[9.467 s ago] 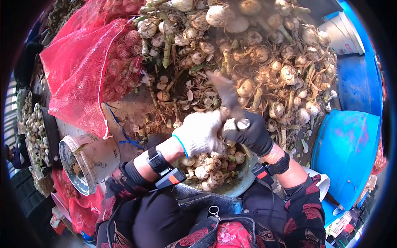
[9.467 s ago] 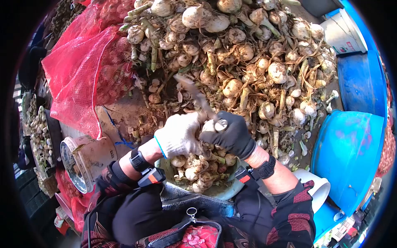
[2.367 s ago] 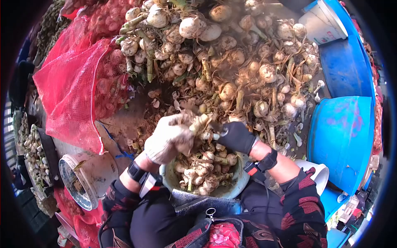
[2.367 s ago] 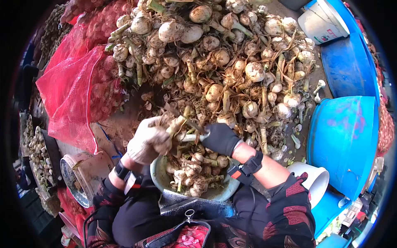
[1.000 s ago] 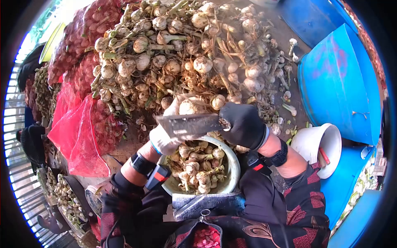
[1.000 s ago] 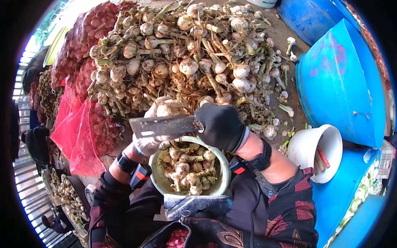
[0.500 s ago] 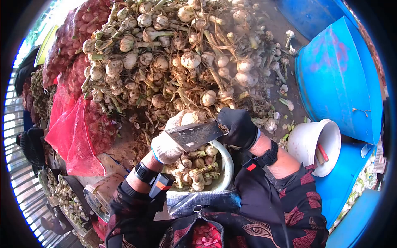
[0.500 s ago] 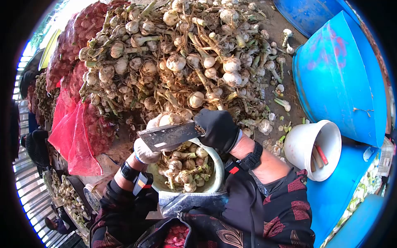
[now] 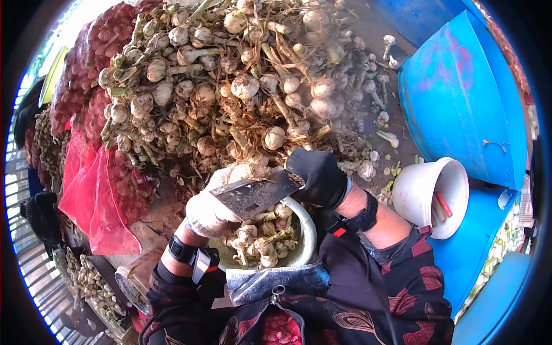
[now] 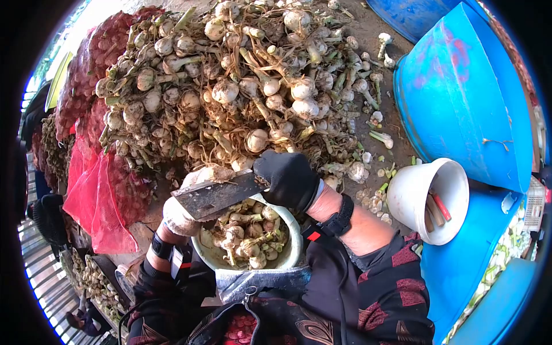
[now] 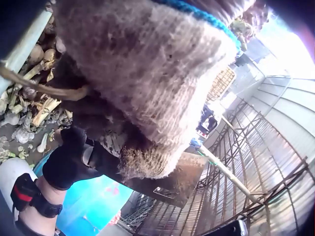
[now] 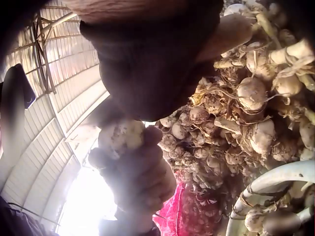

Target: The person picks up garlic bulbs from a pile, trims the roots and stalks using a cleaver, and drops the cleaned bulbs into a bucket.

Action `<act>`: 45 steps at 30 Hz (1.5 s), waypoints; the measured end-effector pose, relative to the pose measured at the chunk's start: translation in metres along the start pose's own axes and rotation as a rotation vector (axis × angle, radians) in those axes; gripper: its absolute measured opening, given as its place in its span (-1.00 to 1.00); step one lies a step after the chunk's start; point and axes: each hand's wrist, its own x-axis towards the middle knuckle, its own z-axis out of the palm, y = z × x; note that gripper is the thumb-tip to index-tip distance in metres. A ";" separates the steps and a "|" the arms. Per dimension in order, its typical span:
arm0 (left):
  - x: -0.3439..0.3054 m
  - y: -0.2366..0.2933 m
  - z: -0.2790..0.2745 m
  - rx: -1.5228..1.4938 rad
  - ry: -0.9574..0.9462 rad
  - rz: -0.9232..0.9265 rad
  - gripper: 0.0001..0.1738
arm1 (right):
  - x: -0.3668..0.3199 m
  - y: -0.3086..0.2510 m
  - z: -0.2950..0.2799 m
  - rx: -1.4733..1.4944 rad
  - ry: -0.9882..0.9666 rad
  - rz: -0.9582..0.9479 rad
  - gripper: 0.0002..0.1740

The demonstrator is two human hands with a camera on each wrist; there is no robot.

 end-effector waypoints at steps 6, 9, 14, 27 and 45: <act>0.003 0.019 0.007 -0.434 0.756 -0.013 -0.19 | -0.023 0.047 -0.011 -0.125 0.111 0.335 -0.85; 0.029 0.017 -0.007 -0.616 0.376 -0.001 -0.20 | -0.007 0.021 -0.015 0.044 0.156 0.299 -0.85; 0.061 -0.008 0.007 -1.296 0.750 -0.035 -0.22 | -0.012 -0.014 0.007 0.340 -0.023 0.101 -0.82; 0.048 -0.032 0.054 -1.415 0.759 0.079 -0.64 | -0.004 0.020 0.022 0.176 0.181 0.375 -0.82; 0.078 -0.094 -0.010 1.789 -0.127 0.143 -0.55 | 0.000 0.049 0.000 0.311 0.083 0.538 -0.78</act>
